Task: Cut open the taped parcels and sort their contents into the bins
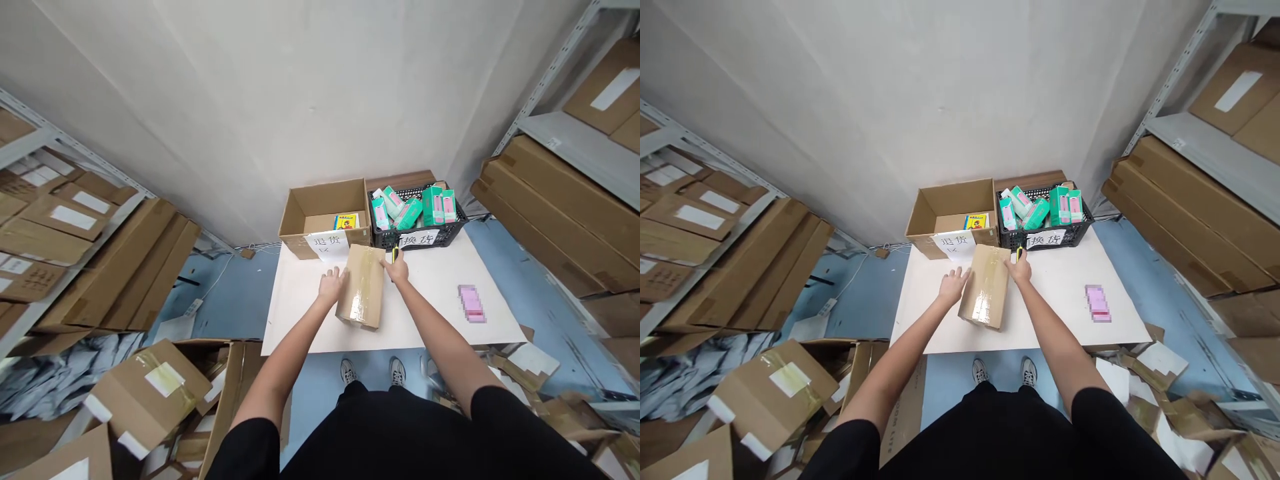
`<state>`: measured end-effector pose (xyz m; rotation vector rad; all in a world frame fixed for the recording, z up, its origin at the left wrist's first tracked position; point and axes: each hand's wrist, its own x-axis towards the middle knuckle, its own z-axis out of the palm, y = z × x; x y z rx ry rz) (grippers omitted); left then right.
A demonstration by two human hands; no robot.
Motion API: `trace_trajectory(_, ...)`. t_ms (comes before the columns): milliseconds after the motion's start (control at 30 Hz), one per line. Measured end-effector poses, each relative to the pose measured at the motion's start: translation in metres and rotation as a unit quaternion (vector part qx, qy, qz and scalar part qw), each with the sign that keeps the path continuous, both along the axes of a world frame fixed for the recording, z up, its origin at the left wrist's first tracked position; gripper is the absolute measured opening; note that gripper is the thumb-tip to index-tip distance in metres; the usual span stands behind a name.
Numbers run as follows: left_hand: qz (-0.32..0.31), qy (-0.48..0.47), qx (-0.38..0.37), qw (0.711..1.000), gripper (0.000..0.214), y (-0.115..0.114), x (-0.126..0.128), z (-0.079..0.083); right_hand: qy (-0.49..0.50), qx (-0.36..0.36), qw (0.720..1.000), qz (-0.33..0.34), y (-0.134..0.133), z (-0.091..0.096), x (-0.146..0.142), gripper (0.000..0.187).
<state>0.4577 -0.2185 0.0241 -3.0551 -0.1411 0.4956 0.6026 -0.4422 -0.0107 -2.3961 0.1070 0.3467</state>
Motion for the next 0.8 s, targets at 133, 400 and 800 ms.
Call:
trace_trajectory(133,-0.217,0.040,-0.023,0.975,0.078,0.001,0.043,-0.005,0.042,0.013,0.996,0.074,-0.021,-0.019,-0.071,0.104)
trace_trajectory(400,-0.245,0.129,-0.048,0.960,0.142,-0.010,0.046,-0.020,0.060,-0.019,0.988,0.142,-0.047,-0.022,-0.047,0.113)
trace_trajectory(800,0.035,-0.014,-0.048,0.998,0.138,-0.167,0.037,-0.039,-0.102,-0.003,0.990,0.097,-0.090,0.018,0.040,0.071)
